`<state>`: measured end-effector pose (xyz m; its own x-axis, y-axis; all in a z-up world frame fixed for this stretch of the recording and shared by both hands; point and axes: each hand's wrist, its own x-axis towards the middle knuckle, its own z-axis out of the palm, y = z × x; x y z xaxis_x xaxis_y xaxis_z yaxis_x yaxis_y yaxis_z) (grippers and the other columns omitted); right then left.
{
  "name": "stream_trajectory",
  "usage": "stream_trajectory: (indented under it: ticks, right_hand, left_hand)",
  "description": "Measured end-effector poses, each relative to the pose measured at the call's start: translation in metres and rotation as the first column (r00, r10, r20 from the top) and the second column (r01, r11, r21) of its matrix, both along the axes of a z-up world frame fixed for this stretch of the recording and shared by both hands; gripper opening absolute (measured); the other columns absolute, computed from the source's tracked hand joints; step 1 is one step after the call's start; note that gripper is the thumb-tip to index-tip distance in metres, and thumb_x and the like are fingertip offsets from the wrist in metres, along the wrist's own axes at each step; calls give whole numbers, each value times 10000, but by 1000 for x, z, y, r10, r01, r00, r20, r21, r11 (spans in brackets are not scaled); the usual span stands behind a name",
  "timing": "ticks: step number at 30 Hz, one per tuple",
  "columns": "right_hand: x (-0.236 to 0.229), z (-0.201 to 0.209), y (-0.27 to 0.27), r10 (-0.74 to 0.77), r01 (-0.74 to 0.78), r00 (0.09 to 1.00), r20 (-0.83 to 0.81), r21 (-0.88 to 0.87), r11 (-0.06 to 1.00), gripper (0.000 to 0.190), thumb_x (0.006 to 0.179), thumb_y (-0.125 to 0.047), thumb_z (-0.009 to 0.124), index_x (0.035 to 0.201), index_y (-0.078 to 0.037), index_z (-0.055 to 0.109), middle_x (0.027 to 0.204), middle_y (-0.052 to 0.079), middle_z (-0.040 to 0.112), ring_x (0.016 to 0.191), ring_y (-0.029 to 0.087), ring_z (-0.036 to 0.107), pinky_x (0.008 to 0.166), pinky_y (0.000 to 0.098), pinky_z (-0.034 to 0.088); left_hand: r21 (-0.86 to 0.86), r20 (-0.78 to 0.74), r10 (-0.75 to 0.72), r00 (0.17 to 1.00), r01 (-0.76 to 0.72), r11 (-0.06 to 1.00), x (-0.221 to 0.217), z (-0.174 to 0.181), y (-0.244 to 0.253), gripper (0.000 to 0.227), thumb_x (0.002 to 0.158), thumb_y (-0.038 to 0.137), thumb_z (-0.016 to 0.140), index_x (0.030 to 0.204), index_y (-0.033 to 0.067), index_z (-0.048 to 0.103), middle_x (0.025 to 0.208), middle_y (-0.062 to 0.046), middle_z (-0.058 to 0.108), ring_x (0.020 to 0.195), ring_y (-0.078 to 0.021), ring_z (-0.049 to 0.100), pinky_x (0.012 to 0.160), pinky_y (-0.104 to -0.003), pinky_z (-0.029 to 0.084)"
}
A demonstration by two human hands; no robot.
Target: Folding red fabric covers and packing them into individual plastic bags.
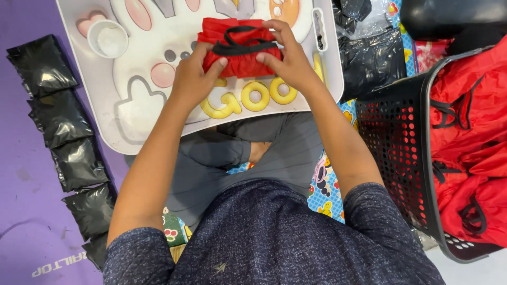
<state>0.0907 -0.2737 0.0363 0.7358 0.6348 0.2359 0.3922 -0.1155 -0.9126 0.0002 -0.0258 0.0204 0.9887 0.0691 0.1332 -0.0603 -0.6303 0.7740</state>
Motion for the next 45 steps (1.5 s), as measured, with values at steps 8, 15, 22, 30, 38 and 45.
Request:
stream_trajectory:
  ticks: [8, 15, 22, 30, 38, 45]
  right_hand:
    - [10, -9, 19, -204, 227, 968, 149, -159, 961, 198, 1023, -94, 642, 1222, -96, 642, 1181, 48, 733, 1021, 202, 708, 892, 303, 567]
    - [9, -11, 24, -258, 305, 937, 236, -189, 933, 201, 997, -120, 690, 1186, -60, 716, 1126, 112, 753, 915, 221, 736, 789, 276, 610]
    - [6, -22, 21, -261, 351, 893, 366, -205, 914, 234, 969, -142, 747, 1186, -54, 742, 984, 95, 676, 823, 230, 653, 766, 319, 542]
    - [-8, 4, 29, -67, 411, 734, 676, -364, 836, 449, 1072, -213, 621, 1481, -51, 532, 1587, 117, 407, 1446, 319, 416, 1184, 477, 281]
    - [3, -23, 27, 171, 207, 862, 476, -640, 740, 705, 1102, -476, 473, 1627, -36, 307, 1706, 87, 255, 1583, 296, 193, 1253, 571, 84]
    - [5, -28, 27, 159, 273, 816, 555, -614, 741, 666, 1109, -460, 496, 1616, -52, 355, 1685, 91, 319, 1563, 285, 245, 1232, 581, 119]
  left_hand:
    - [-157, -119, 48, 992, -66, 985, 19, -6, 14, 212, 992, 173, 667, 1122, 14, 719, 848, -32, 705, 667, -123, 574, 615, -265, 472]
    - [-53, 163, 199, 966, -193, 980, 7, 20, -1, 295, 888, -72, 665, 1153, 43, 602, 953, -92, 654, 742, -201, 619, 635, -312, 496]
    - [483, 256, -195, 947, 50, 874, 26, 0, -38, 514, 1017, 220, 692, 1496, 73, 577, 1581, -104, 449, 1474, -349, 318, 1212, -546, 252]
    - [540, 235, -194, 953, 39, 841, 32, -15, -33, 502, 1080, 310, 548, 1491, 22, 546, 1565, -124, 495, 1487, -351, 279, 1197, -548, 220]
    - [510, 173, -202, 964, 88, 856, 30, -18, -25, 573, 1036, 283, 595, 1519, -8, 493, 1590, -132, 475, 1498, -340, 292, 1210, -519, 248]
    - [566, 198, -184, 963, 42, 824, 32, -21, -27, 563, 1057, 288, 576, 1532, -6, 511, 1601, -120, 470, 1495, -326, 309, 1204, -508, 214]
